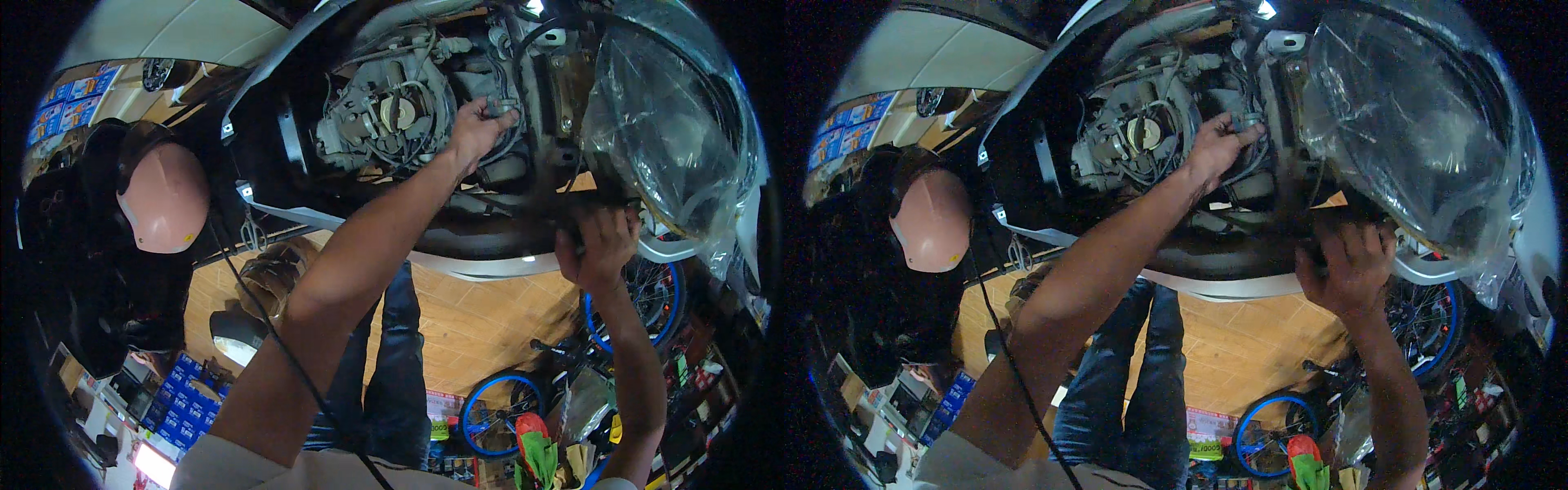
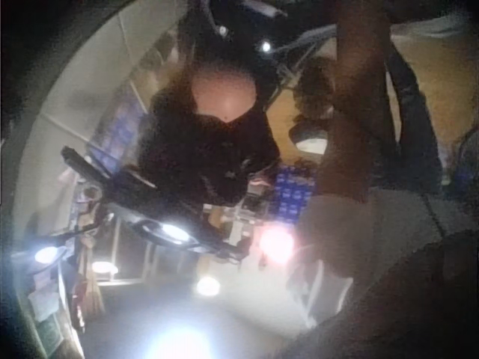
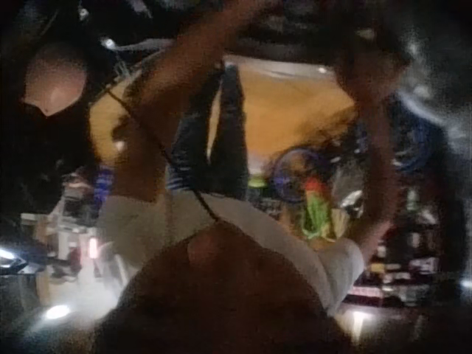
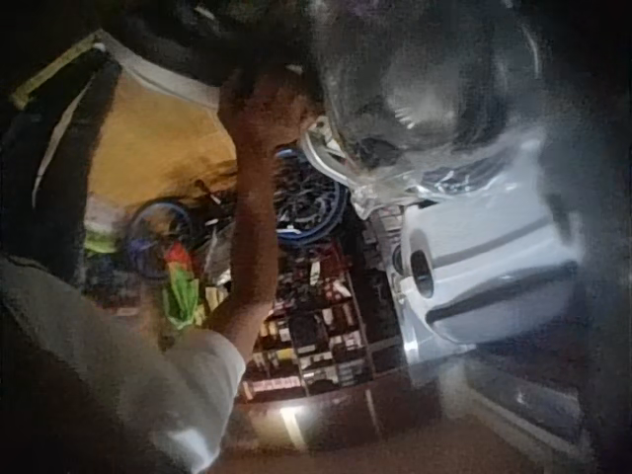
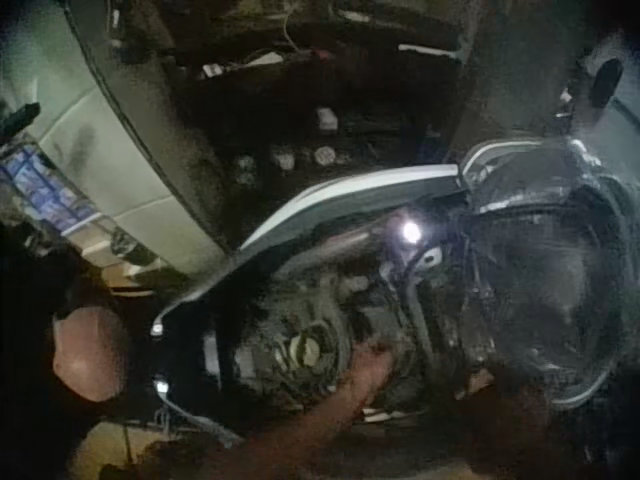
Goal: The person works on a scooter engine with the body panel open, using both hands to manipulate wires and components inside the engine compartment. They repeatedly reach in, adjust connections, and reposition parts within the confined space.
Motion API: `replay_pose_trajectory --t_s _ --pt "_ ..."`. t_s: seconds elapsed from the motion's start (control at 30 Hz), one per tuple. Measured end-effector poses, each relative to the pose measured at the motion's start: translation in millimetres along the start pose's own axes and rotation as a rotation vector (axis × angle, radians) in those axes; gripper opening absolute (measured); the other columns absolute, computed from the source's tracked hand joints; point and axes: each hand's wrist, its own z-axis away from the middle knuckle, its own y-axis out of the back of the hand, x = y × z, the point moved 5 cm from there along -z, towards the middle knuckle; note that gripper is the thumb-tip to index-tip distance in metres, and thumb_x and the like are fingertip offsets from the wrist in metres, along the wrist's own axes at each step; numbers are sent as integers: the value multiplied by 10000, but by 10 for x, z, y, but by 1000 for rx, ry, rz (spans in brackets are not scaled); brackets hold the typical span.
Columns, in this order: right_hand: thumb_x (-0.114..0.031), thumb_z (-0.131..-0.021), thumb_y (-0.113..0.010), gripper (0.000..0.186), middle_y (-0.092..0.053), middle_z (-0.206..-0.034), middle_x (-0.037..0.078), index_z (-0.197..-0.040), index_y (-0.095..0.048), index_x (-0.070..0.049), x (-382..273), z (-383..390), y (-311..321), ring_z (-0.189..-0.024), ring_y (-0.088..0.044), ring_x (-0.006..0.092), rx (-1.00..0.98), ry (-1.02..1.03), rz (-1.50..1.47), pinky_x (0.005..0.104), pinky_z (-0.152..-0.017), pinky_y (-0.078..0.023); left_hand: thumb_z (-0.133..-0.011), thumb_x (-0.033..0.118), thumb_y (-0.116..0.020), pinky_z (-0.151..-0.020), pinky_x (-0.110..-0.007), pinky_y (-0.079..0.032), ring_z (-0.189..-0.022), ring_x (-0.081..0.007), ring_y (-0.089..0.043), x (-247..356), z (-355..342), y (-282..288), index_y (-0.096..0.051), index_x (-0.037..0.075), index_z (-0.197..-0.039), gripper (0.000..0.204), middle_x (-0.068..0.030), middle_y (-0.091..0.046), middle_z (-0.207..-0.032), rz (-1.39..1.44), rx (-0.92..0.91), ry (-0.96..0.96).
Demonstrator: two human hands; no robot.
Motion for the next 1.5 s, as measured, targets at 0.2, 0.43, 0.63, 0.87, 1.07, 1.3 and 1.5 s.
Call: replay_pose_trajectory --t_s 0.2,0.43,0.63,0.87,1.07,1.3,1.5 --pt "-364 -740 -719 345 -585 -976 70 -987 -664 -129 36 76 -67 -910 -546 297 -56 -11 11 499 -827 -417 -854 160 -792 -741 -268 -485 -848 -124 -598 -75 -14 7 -645 50 -1119 322 -16 -655 -955 147 -35 124" --pt "-369 -714 -680 340 -571 -1012 89 -969 -660 -144 27 96 -94 -947 -519 322 -57 -35 25 510 -885 -382 -845 77 -785 -617 -249 -402 -690 -71 -514 -33 -100 26 -630 55 -1097 297 19 -616 -829 115 -79 32" --pt "-384 -700 -685 332 -579 -941 71 -942 -673 -158 60 77 -84 -890 -526 305 -111 -74 -27 484 -802 -367 -816 107 -803 -656 -297 -457 -720 -129 -517 88 -34 61 -596 42 -1032 306 -22 -579 -913 -175 108 -277" --pt "-393 -724 -652 265 -536 -836 70 -840 -644 -155 46 51 -85 -829 -503 301 -175 -38 -10 458 -769 -337 -797 107 -757 -888 -447 -531 -1062 -380 -636 402 11 199 -711 85 -1078 286 -169 -587 -1276 -629 20 -673" --pt "-406 -830 -549 301 -534 -808 83 -820 -610 -111 15 -6 -106 -803 -481 304 -293 -26 7 459 -799 -314 -844 203 -745 -943 -439 -513 -1116 -358 -606 360 -65 239 -737 101 -1083 260 -146 -566 -1265 -687 -23 -642" --pt "-396 -855 -504 323 -539 -843 83 -895 -647 -108 9 18 -118 -841 -490 317 -322 -1 46 456 -831 -308 -822 183 -704 -862 -451 -509 -1004 -331 -606 286 -150 226 -733 63 -958 184 -132 -577 -1051 -572 -58 -642" --pt "-323 -794 -555 269 -524 -839 126 -884 -622 -78 20 61 -107 -835 -480 345 -270 13 81 486 -825 -324 -843 177 -733 -956 -429 -489 -1119 -353 -588 261 -178 216 -721 76 -1072 251 -158 -559 -1196 -559 -164 -610"
